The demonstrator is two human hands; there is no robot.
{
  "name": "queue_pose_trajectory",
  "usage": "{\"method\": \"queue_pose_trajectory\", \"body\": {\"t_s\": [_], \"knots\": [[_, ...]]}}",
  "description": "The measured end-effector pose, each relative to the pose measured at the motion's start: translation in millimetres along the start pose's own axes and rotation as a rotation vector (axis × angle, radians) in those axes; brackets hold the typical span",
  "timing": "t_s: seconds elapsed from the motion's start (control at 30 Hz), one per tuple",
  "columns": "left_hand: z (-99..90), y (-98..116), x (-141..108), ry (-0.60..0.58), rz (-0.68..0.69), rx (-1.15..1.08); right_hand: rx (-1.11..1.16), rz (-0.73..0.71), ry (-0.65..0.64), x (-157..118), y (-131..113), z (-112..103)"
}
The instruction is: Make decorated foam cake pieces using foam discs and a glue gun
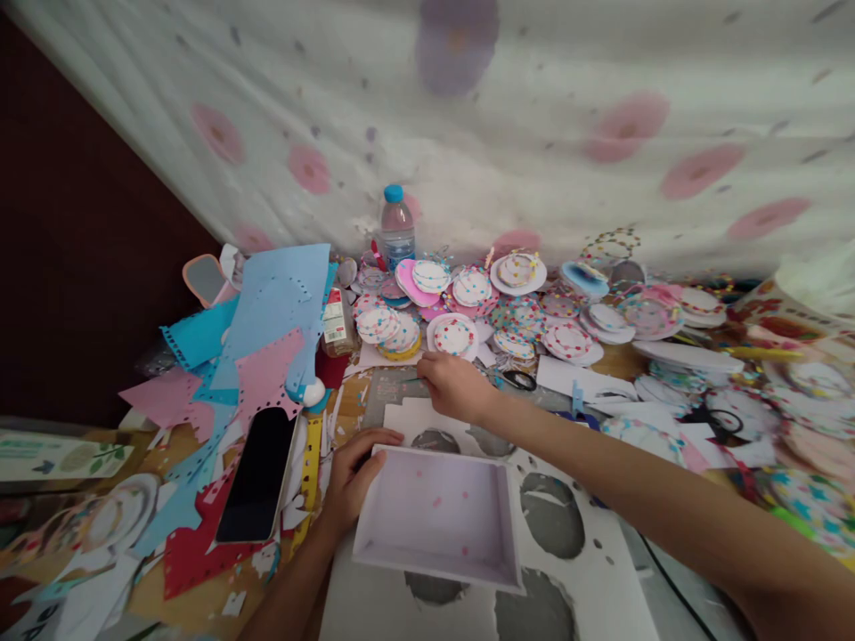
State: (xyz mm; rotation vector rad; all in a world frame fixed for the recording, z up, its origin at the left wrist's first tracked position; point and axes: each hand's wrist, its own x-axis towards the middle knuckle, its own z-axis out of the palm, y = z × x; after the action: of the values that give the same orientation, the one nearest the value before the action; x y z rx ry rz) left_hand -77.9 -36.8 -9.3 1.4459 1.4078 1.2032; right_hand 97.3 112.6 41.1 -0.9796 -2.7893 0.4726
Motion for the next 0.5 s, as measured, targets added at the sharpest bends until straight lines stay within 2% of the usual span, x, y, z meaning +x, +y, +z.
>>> {"method": "queue_pose_trajectory", "body": {"t_s": [0.1,0.17,0.2,0.23,0.37,0.5], "knots": [[0.0,-0.2,0.0,0.001,-0.006,0.005,0.062,-0.025,0.072,-23.4,-7.8,-33.4],[0.1,-0.8,0.0,-0.006,-0.01,0.01,0.21,-0.102,0.14,-45.9,-17.1,-53.5],[0.1,-1.2,0.1,-0.01,-0.012,0.012,0.251,-0.155,0.12,-57.5,-22.0,-60.2],[0.1,-1.7,0.1,-0.012,-0.013,0.013,0.264,-0.188,0.049,-68.3,-26.4,-64.1],[-0.2,-3.1,0.6,-0.011,-0.013,0.008,0.133,-0.219,-0.167,-97.0,-33.0,-57.8],[-0.2,-2.7,1.5,-0.016,-0.01,0.001,-0.015,-0.168,-0.153,-103.4,-27.0,-48.5]]}}
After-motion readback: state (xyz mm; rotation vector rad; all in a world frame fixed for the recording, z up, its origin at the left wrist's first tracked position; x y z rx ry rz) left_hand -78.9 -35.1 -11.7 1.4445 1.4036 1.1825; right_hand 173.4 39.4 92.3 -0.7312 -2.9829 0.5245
